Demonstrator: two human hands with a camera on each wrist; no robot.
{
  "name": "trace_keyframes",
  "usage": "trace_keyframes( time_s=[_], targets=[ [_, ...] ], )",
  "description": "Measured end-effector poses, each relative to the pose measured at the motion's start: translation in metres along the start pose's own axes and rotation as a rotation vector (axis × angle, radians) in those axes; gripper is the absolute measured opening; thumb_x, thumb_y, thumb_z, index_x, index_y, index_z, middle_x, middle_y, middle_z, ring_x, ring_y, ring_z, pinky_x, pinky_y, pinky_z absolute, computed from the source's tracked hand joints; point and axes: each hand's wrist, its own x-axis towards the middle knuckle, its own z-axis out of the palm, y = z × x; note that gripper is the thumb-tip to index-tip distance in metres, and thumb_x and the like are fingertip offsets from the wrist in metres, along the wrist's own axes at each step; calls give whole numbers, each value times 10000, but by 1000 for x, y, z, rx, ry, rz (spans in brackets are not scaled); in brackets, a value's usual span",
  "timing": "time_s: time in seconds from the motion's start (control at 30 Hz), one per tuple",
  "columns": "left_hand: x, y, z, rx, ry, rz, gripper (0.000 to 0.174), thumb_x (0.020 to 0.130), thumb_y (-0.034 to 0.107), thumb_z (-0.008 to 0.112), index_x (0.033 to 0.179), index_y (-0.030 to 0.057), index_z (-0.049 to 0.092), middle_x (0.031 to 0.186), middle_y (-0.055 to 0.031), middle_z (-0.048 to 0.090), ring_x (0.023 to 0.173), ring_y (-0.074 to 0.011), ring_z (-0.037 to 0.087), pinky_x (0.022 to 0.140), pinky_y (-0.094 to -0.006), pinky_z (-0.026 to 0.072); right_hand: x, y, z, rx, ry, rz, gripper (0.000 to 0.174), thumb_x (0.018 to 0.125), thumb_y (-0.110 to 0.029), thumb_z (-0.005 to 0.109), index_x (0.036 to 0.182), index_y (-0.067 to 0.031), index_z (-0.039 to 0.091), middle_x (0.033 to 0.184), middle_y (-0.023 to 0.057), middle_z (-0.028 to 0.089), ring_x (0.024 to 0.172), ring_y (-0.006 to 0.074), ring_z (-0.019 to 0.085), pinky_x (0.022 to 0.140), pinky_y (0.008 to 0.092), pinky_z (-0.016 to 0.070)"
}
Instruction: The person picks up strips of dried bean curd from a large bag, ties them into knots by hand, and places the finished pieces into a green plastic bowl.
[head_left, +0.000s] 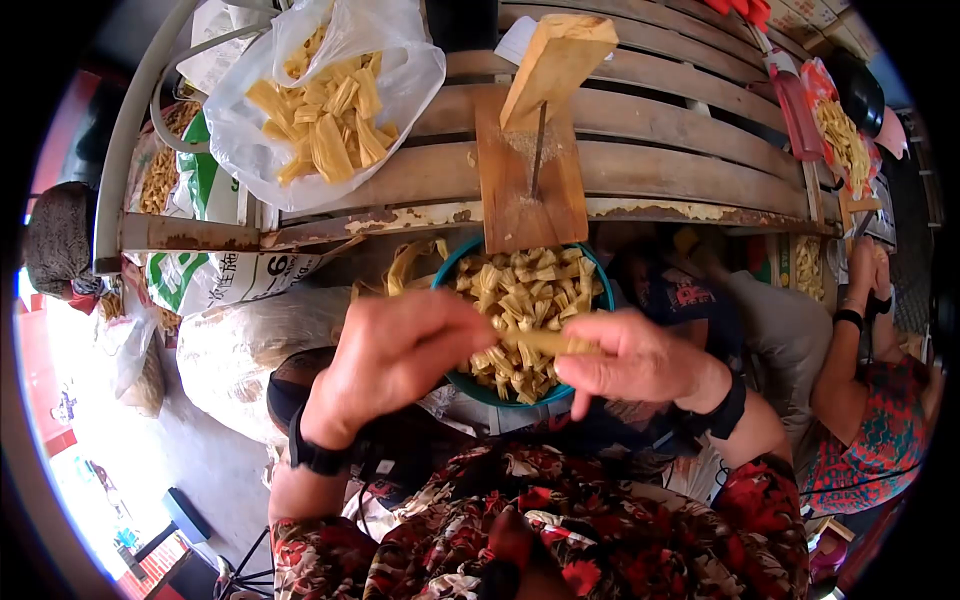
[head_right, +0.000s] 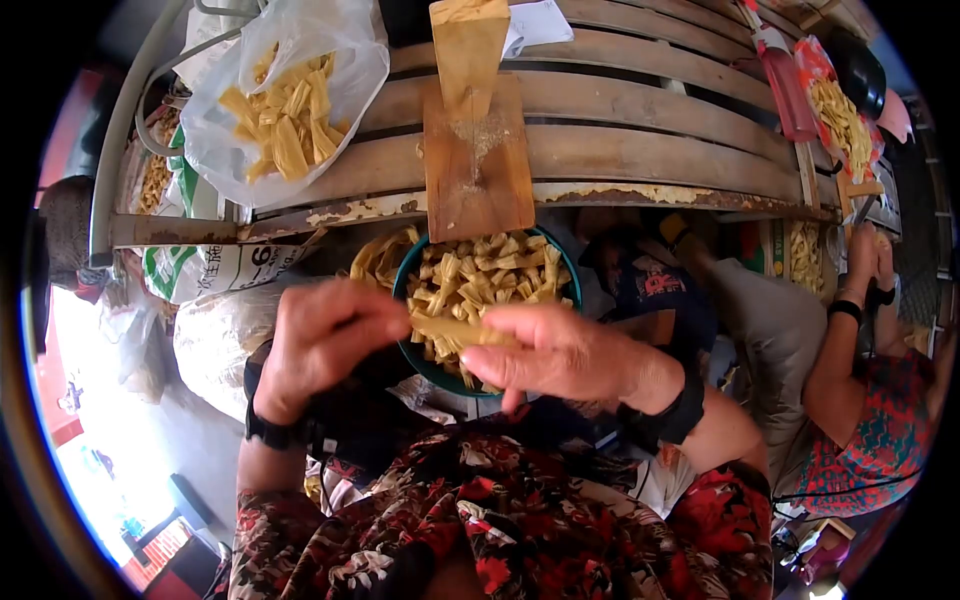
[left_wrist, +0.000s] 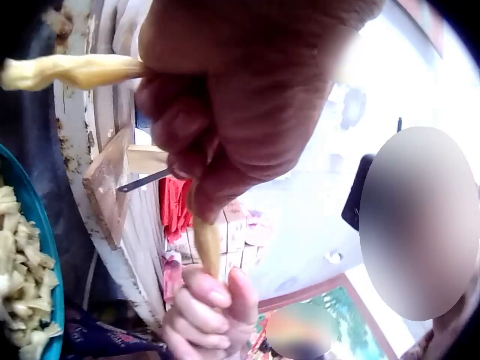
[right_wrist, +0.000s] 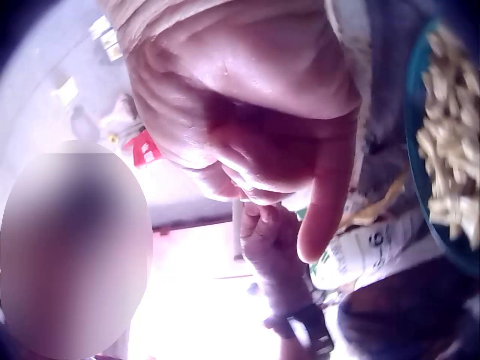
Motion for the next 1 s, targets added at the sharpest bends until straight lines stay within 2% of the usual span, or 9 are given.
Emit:
trace_keyframes(
  time_s=[0.13, 0.23, 0.33, 0.43, 0.53, 0.57, 0.6, 0.8, 1.0],
  targets=[
    [43, -25, 7, 7, 83, -241, 147, 788, 182, 678, 822, 40, 658, 663, -114, 618, 535, -271, 574, 526, -295, 451, 32, 8, -41, -520, 538, -237, 286, 915, -319, 530, 880, -36, 557, 652, 14, 563, 572, 82, 536, 508, 236, 422],
    [73, -33, 15, 140, 171, -297, 193, 785, 176, 683, 805, -12, 646, 634, -88, 610, 556, -141, 543, 529, -278, 428, 53, 1, -54, -647, 817, -312, 267, 898, -280, 537, 864, -15, 547, 575, 66, 540, 512, 122, 513, 481, 284, 406],
    [92, -55, 36, 257, 302, -258, 222, 772, 205, 690, 770, -11, 640, 632, -113, 603, 541, -173, 539, 534, -295, 432, 73, 7, -67, -838, 973, -311, 233, 846, -260, 547, 807, -30, 549, 581, 164, 542, 539, 317, 567, 505, 386, 423],
    [94, -56, 41, 302, 344, -297, 232, 766, 275, 647, 765, 43, 644, 678, -151, 615, 637, -310, 587, 587, -389, 465, 72, 1, -65, -890, 980, -249, 227, 826, -225, 568, 807, 0, 565, 601, 142, 512, 533, 175, 500, 530, 311, 411],
    [89, -52, 43, 354, 344, -333, 227, 765, 295, 618, 769, 71, 650, 704, -162, 624, 698, -365, 600, 623, -432, 473, 72, 2, -62, -951, 992, -249, 233, 804, -231, 569, 787, 1, 578, 594, 151, 515, 531, 191, 515, 532, 320, 416],
    [89, -50, 43, 382, 343, -339, 230, 764, 294, 617, 765, 67, 650, 707, -165, 624, 700, -365, 600, 623, -433, 472, 72, 2, -59, -942, 1015, -330, 242, 783, -251, 543, 690, -28, 554, 606, 189, 555, 609, 399, 555, 554, 444, 444],
    [87, -48, 42, 412, 346, -342, 233, 764, 293, 616, 762, 62, 650, 709, -167, 624, 702, -366, 600, 624, -434, 470, 71, 7, -62, -959, 1029, -321, 247, 781, -254, 540, 682, -28, 555, 608, 192, 554, 612, 391, 558, 558, 439, 445],
    [41, -13, 28, -62, 310, -402, 237, 801, 214, 681, 783, -19, 649, 602, -9, 555, 595, -68, 484, 540, -238, 400, 18, 12, -34, -852, 860, -258, 500, 822, -510, 549, 806, -21, 655, 813, 142, 622, 685, 281, 613, 636, 342, 477],
    [4, 52, 32, -533, -36, -300, 123, 833, 101, 658, 910, 6, 648, 705, -12, 597, 629, -64, 552, 544, -224, 446, -1, 15, 12, -42, 716, -631, 239, 938, -201, 523, 957, 29, 585, 851, 77, 631, 729, 131, 628, 659, 216, 510]
  ],
)
